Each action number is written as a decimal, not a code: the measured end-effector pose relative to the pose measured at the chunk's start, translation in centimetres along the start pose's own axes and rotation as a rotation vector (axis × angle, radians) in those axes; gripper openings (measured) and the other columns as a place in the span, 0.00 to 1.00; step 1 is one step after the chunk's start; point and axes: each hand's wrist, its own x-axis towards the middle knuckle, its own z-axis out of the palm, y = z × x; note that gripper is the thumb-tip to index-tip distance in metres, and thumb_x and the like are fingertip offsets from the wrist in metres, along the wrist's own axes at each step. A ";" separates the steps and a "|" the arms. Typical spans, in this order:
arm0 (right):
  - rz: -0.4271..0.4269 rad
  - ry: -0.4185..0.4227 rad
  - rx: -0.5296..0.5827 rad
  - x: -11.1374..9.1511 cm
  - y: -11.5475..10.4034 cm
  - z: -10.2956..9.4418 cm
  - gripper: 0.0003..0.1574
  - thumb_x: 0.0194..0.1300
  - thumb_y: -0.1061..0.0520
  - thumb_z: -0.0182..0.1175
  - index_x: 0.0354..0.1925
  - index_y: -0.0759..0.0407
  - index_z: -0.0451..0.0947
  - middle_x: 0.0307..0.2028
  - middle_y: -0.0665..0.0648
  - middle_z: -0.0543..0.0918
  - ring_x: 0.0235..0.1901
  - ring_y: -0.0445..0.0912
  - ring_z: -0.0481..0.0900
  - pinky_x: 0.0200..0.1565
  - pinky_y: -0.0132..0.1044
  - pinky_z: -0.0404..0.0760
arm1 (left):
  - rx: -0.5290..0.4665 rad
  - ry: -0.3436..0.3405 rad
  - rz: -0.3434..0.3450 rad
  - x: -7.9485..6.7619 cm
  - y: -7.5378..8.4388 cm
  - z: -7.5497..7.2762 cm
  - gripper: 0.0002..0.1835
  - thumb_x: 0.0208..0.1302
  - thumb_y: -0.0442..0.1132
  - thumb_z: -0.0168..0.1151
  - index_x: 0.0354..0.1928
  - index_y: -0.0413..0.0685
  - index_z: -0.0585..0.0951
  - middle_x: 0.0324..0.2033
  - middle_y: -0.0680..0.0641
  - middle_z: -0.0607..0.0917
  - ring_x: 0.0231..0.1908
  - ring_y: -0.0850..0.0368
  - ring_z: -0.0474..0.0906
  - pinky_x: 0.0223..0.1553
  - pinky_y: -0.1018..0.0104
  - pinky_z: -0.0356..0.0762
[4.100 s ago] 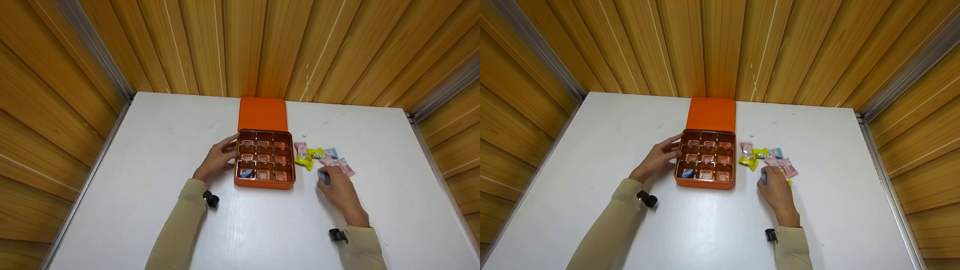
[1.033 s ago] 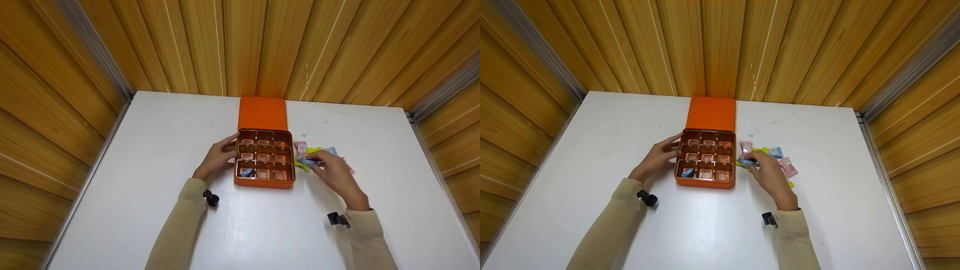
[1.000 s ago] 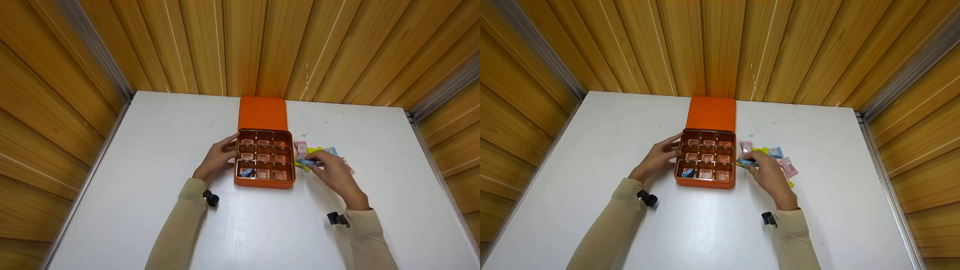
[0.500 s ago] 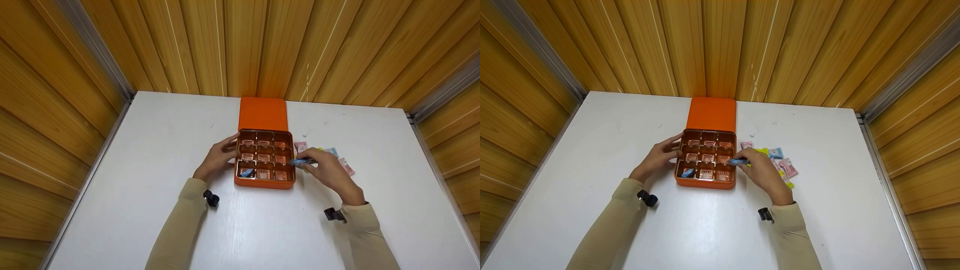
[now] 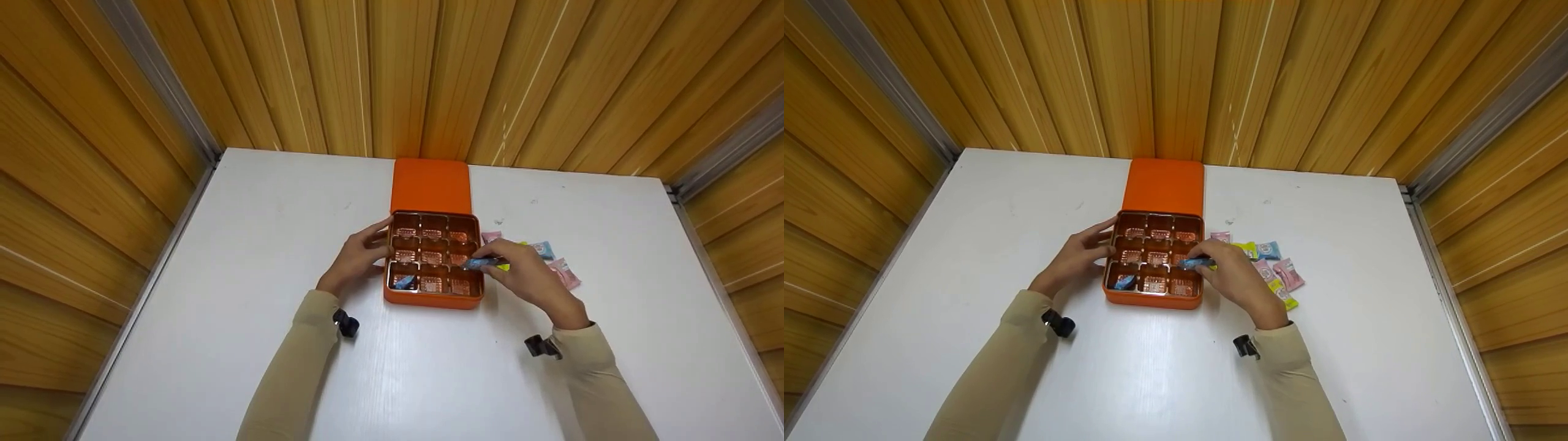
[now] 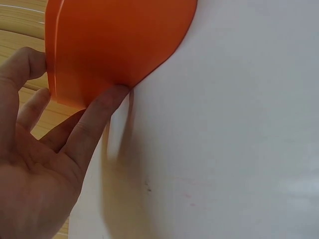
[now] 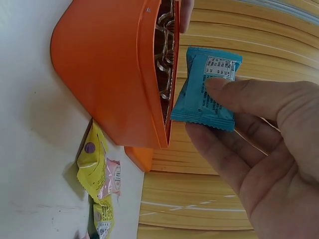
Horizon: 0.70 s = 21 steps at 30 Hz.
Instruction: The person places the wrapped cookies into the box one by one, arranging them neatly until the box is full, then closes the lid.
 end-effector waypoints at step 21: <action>-0.010 -0.094 0.041 1.5 -1.7 0.8 0.16 0.68 0.70 0.70 0.51 0.57 0.86 0.48 0.56 0.87 0.48 0.56 0.86 0.56 0.56 0.85 | -0.018 0.020 -0.035 0.1 0.0 0.1 0.37 0.72 0.32 0.65 0.80 0.63 0.70 0.69 0.41 0.78 0.62 0.44 0.80 0.49 0.48 0.88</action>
